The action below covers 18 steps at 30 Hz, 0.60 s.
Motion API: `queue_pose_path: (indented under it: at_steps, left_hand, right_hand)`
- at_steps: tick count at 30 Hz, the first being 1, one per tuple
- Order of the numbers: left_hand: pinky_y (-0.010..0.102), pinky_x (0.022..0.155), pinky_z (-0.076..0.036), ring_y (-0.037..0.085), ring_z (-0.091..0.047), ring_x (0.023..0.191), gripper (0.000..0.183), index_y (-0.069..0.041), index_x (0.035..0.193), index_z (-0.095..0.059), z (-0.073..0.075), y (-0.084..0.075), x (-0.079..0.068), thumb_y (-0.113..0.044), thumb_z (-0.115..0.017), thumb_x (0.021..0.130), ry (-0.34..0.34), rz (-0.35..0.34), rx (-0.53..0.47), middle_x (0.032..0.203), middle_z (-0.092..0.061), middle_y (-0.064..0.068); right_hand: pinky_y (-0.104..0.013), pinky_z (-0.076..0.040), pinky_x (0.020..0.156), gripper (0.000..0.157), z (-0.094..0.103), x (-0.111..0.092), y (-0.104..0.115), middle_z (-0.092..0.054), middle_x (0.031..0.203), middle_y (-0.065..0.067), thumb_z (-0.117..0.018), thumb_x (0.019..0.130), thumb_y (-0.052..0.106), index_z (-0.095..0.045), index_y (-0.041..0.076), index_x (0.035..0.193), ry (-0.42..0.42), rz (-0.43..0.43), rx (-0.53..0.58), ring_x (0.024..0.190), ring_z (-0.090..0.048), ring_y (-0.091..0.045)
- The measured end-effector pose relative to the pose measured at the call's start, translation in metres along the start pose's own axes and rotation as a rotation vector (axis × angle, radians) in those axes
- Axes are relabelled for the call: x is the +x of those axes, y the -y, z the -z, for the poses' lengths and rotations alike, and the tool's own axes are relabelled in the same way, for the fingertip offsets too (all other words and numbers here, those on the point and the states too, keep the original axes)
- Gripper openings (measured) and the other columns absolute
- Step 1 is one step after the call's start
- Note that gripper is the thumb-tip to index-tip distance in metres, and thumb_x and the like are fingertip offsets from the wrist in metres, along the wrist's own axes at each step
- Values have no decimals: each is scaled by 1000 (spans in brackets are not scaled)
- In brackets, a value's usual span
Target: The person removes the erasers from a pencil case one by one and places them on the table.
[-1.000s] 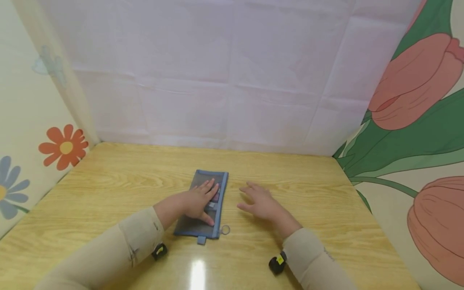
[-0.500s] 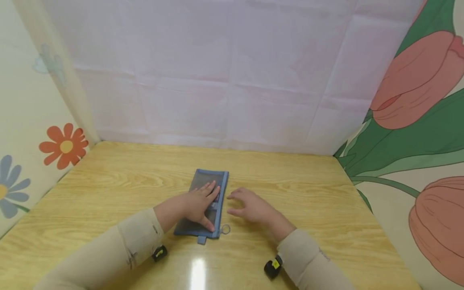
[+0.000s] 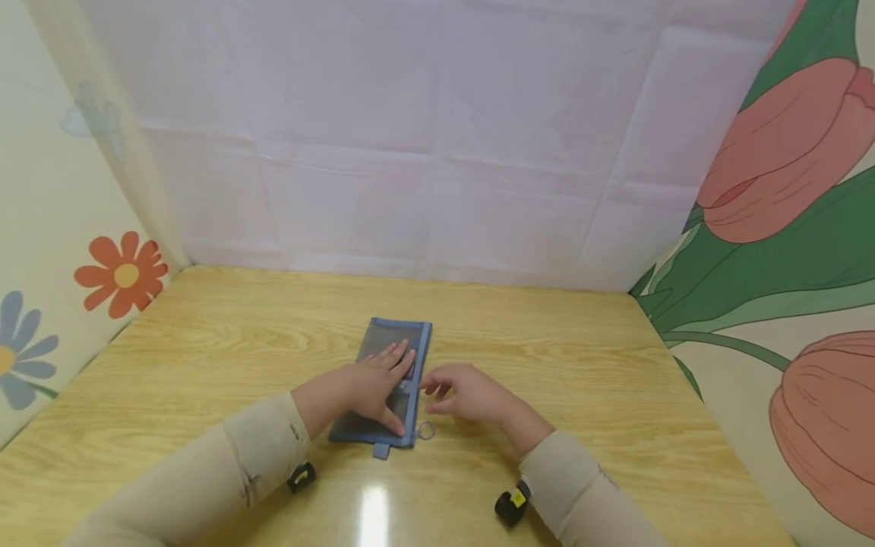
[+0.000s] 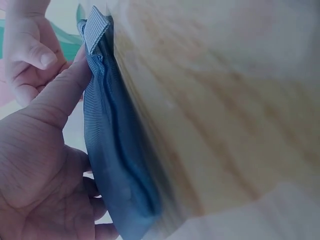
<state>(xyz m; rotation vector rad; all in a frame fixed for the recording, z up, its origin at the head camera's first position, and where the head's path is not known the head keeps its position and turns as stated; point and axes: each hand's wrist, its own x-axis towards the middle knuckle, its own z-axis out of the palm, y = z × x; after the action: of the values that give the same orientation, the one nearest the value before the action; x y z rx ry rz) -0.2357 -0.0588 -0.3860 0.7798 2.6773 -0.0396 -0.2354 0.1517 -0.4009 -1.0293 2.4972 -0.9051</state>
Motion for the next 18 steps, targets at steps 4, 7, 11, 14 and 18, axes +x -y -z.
queue_pose_path:
  at_steps: [4,7,11,14,18]
  left_hand:
    - [47,107,-18,30,-2,138,127,-9,148,-5,0,0,0,-78,-58,55,-1,3,-1,152,4,15]
    - [47,107,-18,30,-2,138,127,-10,148,-5,0,0,0,-78,-58,55,1,3,-2,152,4,15]
    - [47,107,-18,29,-2,138,127,-10,148,-5,-1,0,2,-78,-58,55,1,4,-4,152,4,14]
    - [47,107,-18,29,-2,138,127,-10,148,-5,-2,0,2,-78,-58,54,-1,3,-4,152,4,14]
    - [46,107,-18,29,-2,139,127,-10,148,-5,-1,0,3,-79,-57,54,-1,4,-5,152,4,14]
  right_hand:
    - [-24,-48,72,34,-1,0,1,-63,103,-4,-67,82,14,-62,8,115,49,13,58,87,-60,-16]
    - [-23,-48,71,33,-3,0,1,-63,102,-4,-68,80,13,-63,8,113,71,21,66,84,-58,-14]
    - [-23,-47,67,28,-6,1,0,-63,95,-2,-70,79,14,-65,8,106,80,13,71,78,-56,-11]
    - [-24,-47,64,23,-8,0,-2,-62,84,0,-71,78,13,-66,7,100,101,-18,117,72,-54,-9]
    - [-23,-45,61,17,-10,0,-5,-60,76,3,-70,78,12,-67,9,95,142,-52,175,68,-53,-8]
